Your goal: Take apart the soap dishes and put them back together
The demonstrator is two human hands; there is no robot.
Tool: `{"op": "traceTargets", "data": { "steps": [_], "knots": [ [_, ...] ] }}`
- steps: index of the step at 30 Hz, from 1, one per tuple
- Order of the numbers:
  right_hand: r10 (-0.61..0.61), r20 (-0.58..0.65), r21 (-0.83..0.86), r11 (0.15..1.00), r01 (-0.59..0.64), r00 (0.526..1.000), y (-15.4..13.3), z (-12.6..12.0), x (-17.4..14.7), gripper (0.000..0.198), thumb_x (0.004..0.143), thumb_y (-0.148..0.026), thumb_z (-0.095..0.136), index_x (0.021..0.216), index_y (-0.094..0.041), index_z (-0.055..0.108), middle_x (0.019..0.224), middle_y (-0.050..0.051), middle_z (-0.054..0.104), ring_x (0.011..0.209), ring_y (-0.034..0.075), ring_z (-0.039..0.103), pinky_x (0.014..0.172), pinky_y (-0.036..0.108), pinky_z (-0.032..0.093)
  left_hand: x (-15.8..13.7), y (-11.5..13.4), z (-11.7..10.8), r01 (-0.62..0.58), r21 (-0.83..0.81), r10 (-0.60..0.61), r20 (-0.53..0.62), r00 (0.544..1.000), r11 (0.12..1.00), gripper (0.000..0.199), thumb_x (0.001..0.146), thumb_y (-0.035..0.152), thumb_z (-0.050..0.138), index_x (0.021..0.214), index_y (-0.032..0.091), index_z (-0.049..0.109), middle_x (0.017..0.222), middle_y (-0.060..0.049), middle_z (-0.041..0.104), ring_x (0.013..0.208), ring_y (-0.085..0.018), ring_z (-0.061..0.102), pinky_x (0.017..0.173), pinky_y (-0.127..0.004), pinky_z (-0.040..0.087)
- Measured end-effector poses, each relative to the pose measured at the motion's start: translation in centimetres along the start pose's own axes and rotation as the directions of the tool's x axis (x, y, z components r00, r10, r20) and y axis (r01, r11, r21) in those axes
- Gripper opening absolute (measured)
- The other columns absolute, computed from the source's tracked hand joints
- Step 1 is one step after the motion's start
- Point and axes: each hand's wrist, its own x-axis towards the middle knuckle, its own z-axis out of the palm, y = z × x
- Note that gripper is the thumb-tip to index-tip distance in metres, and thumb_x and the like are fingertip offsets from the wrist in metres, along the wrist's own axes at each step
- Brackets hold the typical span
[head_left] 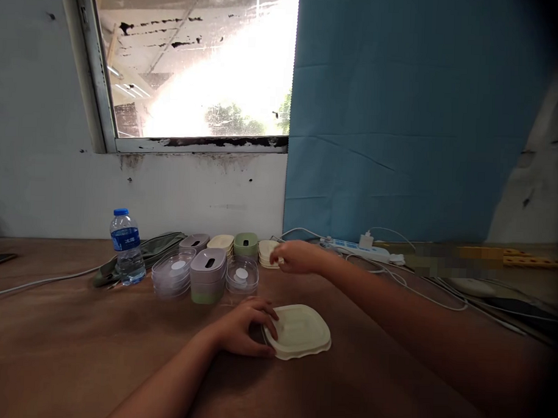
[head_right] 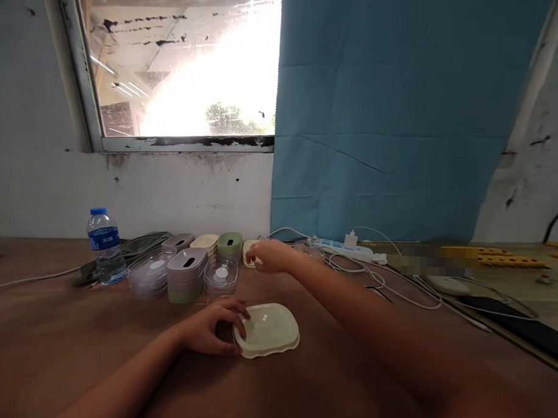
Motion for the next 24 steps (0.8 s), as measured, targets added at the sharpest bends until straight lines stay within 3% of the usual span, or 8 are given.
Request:
{"op": "traceTargets", "data": {
  "steps": [2, 6, 11, 15, 18, 21, 24],
  "knots": [
    [-0.058, 0.071, 0.012, 0.998, 0.057, 0.996, -0.3, 0.6, -4.0, 0.029, 0.064, -0.008, 0.053, 0.08, -0.026, 0.068, 0.082, -0.001, 0.068, 0.075, 0.016, 0.062, 0.066, 0.021, 0.042, 0.0, 0.2, -0.2, -0.007, 0.039, 0.008, -0.023, 1.0, 0.999, 0.033, 0.058, 0.038, 0.072, 0.087, 0.023, 0.066, 0.108, -0.005, 0.056, 0.113, -0.025, 0.041, 0.1, -0.037, 0.025],
    [-0.162, 0.112, 0.148, 0.978, 0.144, 0.98, -0.8, 2.6, -10.7, 0.035, 0.065, -0.007, 0.049, 0.086, -0.028, 0.067, 0.095, 0.001, 0.066, 0.08, 0.015, 0.062, 0.066, 0.021, 0.044, 0.0, 0.9, -0.4, 0.003, 0.095, 0.009, -0.126, 0.992, 0.996, 0.026, 0.066, 0.037, 0.065, 0.087, 0.021, 0.065, 0.101, -0.006, 0.057, 0.098, -0.02, 0.049, 0.091, -0.032, 0.034],
    [-0.081, 0.053, 0.407, 0.912, 0.052, 0.995, -0.3, 3.2, -14.3, 0.036, 0.062, -0.006, 0.051, 0.085, -0.029, 0.067, 0.103, 0.003, 0.062, 0.089, 0.017, 0.06, 0.078, 0.025, 0.044, 0.2, 0.9, -0.5, 0.143, 0.213, -0.053, -0.379, 0.924, 0.966, 0.013, 0.077, 0.027, 0.051, 0.076, 0.02, 0.063, 0.084, -0.005, 0.058, 0.083, -0.018, 0.052, 0.08, -0.031, 0.037],
    [-0.038, 0.081, 0.48, 0.877, -0.005, 0.996, 0.8, 3.1, -14.9, 0.023, 0.068, -0.016, 0.056, 0.085, -0.027, 0.066, 0.087, 0.003, 0.066, 0.078, 0.017, 0.061, 0.072, 0.026, 0.044, 0.1, 0.5, -0.7, 0.276, 0.259, -0.101, -0.533, 0.84, 0.926, 0.013, 0.077, 0.025, 0.049, 0.07, 0.02, 0.059, 0.074, -0.003, 0.057, 0.074, -0.017, 0.051, 0.074, -0.031, 0.037],
    [0.072, -0.014, 0.399, 0.915, -0.06, 0.997, 2.0, 3.8, -14.3, 0.016, 0.073, -0.026, 0.057, 0.087, -0.024, 0.063, 0.079, 0.003, 0.065, 0.065, 0.015, 0.06, 0.061, 0.024, 0.044, 0.1, 0.1, -0.8, 0.36, 0.255, -0.125, -0.635, 0.762, 0.897, 0.015, 0.077, 0.025, 0.048, 0.068, 0.019, 0.058, 0.069, -0.001, 0.054, 0.069, -0.016, 0.05, 0.069, -0.029, 0.037],
    [0.224, -0.16, 0.336, 0.928, -0.161, 0.961, 3.4, 4.3, -11.9, 0.015, 0.075, -0.028, 0.055, 0.087, -0.021, 0.06, 0.076, 0.002, 0.063, 0.059, 0.012, 0.058, 0.055, 0.021, 0.043, 0.2, -0.3, -0.9, 0.402, 0.222, -0.145, -0.695, 0.704, 0.888, 0.016, 0.077, 0.024, 0.047, 0.066, 0.018, 0.057, 0.066, 0.0, 0.052, 0.066, -0.015, 0.049, 0.066, -0.028, 0.036],
    [0.307, -0.245, 0.306, 0.924, -0.227, 0.92, 5.0, 4.5, -7.6, 0.017, 0.078, -0.026, 0.052, 0.093, -0.018, 0.057, 0.093, 0.005, 0.061, 0.073, 0.015, 0.058, 0.066, 0.026, 0.044, 0.2, -0.5, -0.9, 0.429, 0.199, -0.167, -0.718, 0.676, 0.881, 0.015, 0.076, 0.023, 0.049, 0.064, 0.017, 0.056, 0.064, 0.001, 0.051, 0.064, -0.014, 0.049, 0.064, -0.027, 0.036]
  ]
}}
